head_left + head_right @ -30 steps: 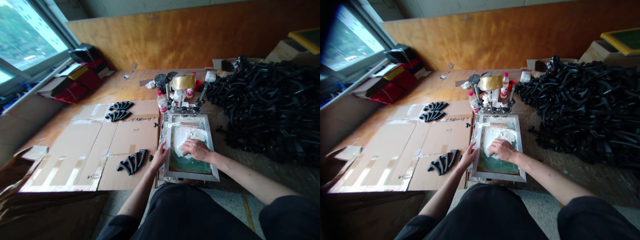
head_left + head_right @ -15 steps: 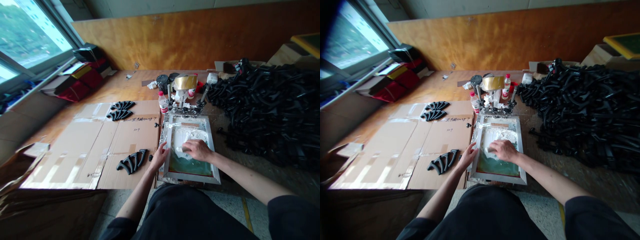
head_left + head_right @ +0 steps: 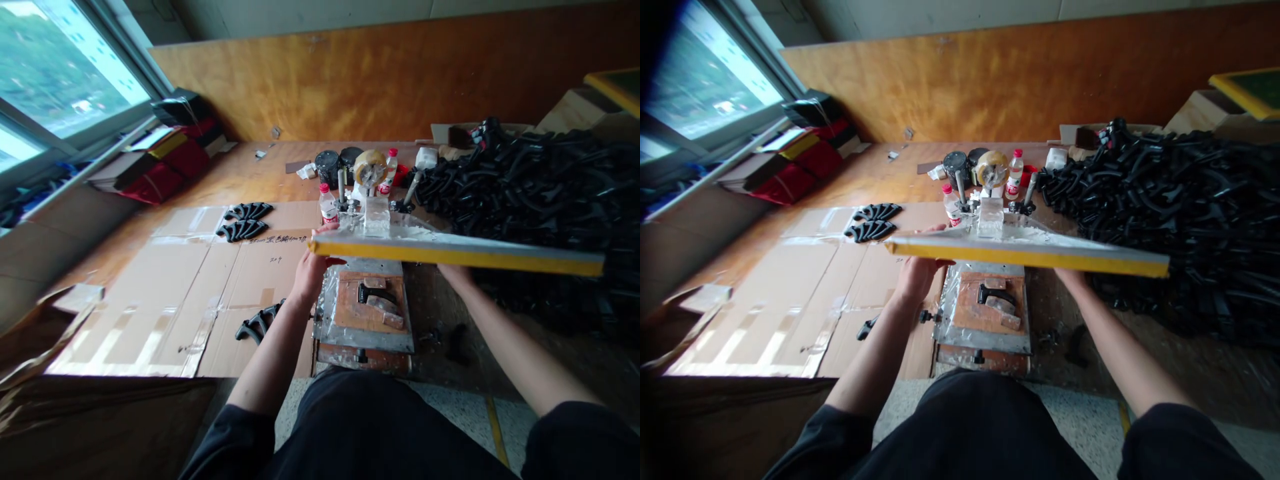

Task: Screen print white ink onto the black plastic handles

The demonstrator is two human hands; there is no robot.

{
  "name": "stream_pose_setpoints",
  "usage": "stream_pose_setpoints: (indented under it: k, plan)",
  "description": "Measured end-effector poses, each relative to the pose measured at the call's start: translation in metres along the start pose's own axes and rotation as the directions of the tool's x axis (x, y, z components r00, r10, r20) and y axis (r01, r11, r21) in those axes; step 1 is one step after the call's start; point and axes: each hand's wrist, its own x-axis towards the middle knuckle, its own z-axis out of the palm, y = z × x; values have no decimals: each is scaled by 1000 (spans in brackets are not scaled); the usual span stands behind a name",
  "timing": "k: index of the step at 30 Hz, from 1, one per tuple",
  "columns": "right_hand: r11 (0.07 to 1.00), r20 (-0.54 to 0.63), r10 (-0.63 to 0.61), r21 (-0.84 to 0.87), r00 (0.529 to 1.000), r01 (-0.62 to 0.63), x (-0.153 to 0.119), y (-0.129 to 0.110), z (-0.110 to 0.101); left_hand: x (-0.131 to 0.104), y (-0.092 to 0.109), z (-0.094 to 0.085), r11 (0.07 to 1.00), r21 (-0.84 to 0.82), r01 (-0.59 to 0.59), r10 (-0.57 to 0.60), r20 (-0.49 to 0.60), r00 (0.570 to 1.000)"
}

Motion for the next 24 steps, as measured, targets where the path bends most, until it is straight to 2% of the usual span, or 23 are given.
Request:
stream_pose_setpoints:
  k: [2,4,5,6,7,9,10,11,13,14,15,16,18,19,20,22,24]
  plan:
    - [994,127,-113,9,985,113,-36,-6,32,7,1,8,999,-10,-35,35,-28,999]
    - [943,248,-307,-49,919,328,-68,-22,60,1,-11,13,999,-24,-24,21,-130,991]
    - [914,286,-355,-94,890,394,-82,-32,70,-8,-22,15,999,-32,33,-38,-158,987]
    - [896,302,-362,-149,882,419,-93,-42,77,-19,-36,16,989,-38,146,-149,-139,979]
    - [893,298,-338,-197,893,404,-103,-53,81,-34,-52,18,954,-35,298,-300,-82,951]
    - [902,266,-306,-227,914,368,-122,-76,81,-65,-84,21,805,-12,593,-590,75,804]
    - [899,264,-335,-198,904,391,-129,-87,80,-79,-99,21,755,-44,654,-648,100,755]
    - [881,278,-404,-135,871,452,-135,-96,77,-91,-110,20,728,-94,680,-673,94,734]
    - [799,313,-581,43,752,599,-135,-103,71,-105,-122,11,732,-204,650,-661,14,750]
    - [765,310,-634,112,709,635,-128,-98,66,-109,-124,1,749,-226,623,-647,-41,762]
    - [758,295,-645,136,704,638,-117,-87,60,-111,-123,-14,772,-218,598,-628,-108,771]
    - [781,271,-619,118,737,613,-101,-69,54,-112,-121,-33,796,-185,576,-604,-180,776]
    - [878,220,-439,-104,871,468,-63,-16,39,-116,-116,-81,832,-83,549,-536,-376,756]
    - [890,220,-342,-237,914,390,-44,15,32,-121,-114,-109,828,-32,560,-501,-491,713]
    - [882,220,-239,-358,946,306,-28,46,27,-128,-114,-137,807,7,590,-464,-609,643]
    - [836,257,-64,-514,964,193,-7,103,20,-145,-119,-187,714,105,692,-381,-771,511]
    - [803,318,-14,-562,948,200,-1,139,18,-159,-127,-224,562,248,789,-293,-832,471]
